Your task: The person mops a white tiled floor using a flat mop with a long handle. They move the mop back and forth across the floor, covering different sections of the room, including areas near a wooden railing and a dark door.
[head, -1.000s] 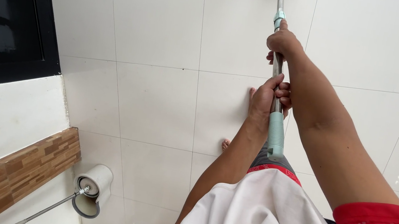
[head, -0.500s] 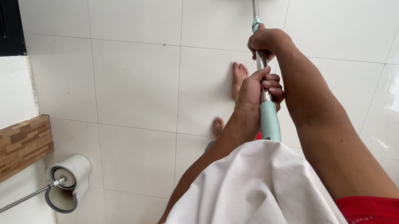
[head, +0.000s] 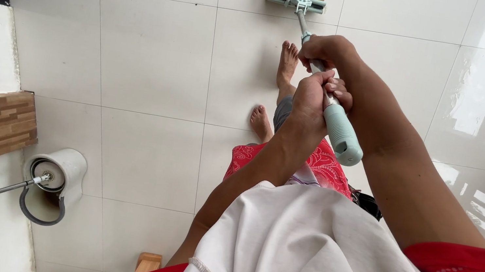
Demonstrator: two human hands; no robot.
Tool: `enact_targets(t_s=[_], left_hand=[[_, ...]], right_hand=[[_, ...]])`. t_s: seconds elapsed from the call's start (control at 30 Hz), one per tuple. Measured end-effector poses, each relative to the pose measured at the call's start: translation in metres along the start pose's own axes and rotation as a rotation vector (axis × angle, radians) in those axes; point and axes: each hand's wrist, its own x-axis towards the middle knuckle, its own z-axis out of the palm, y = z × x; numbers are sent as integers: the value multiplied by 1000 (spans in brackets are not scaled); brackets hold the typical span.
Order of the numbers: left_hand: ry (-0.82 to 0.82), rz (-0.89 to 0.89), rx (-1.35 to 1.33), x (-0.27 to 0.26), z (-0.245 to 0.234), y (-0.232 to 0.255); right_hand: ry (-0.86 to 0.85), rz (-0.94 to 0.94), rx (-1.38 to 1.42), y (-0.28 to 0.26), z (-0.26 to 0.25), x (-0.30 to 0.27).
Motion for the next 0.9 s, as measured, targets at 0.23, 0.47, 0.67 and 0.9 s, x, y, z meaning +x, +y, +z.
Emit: enact_targets(t_s=[0.23, 0.47, 0.67, 0.9], left_hand=[[-30, 70, 230, 1, -29, -24], [-67, 110, 417, 4, 17, -48], [-9, 239, 271, 23, 95, -84], [-120, 138, 236, 161, 166, -58]], right_hand=[[146, -114, 134, 49, 24, 5], [265, -229, 369, 61, -23, -12], [292, -208, 672, 40, -111, -67], [379, -254, 646, 34, -258, 6]])
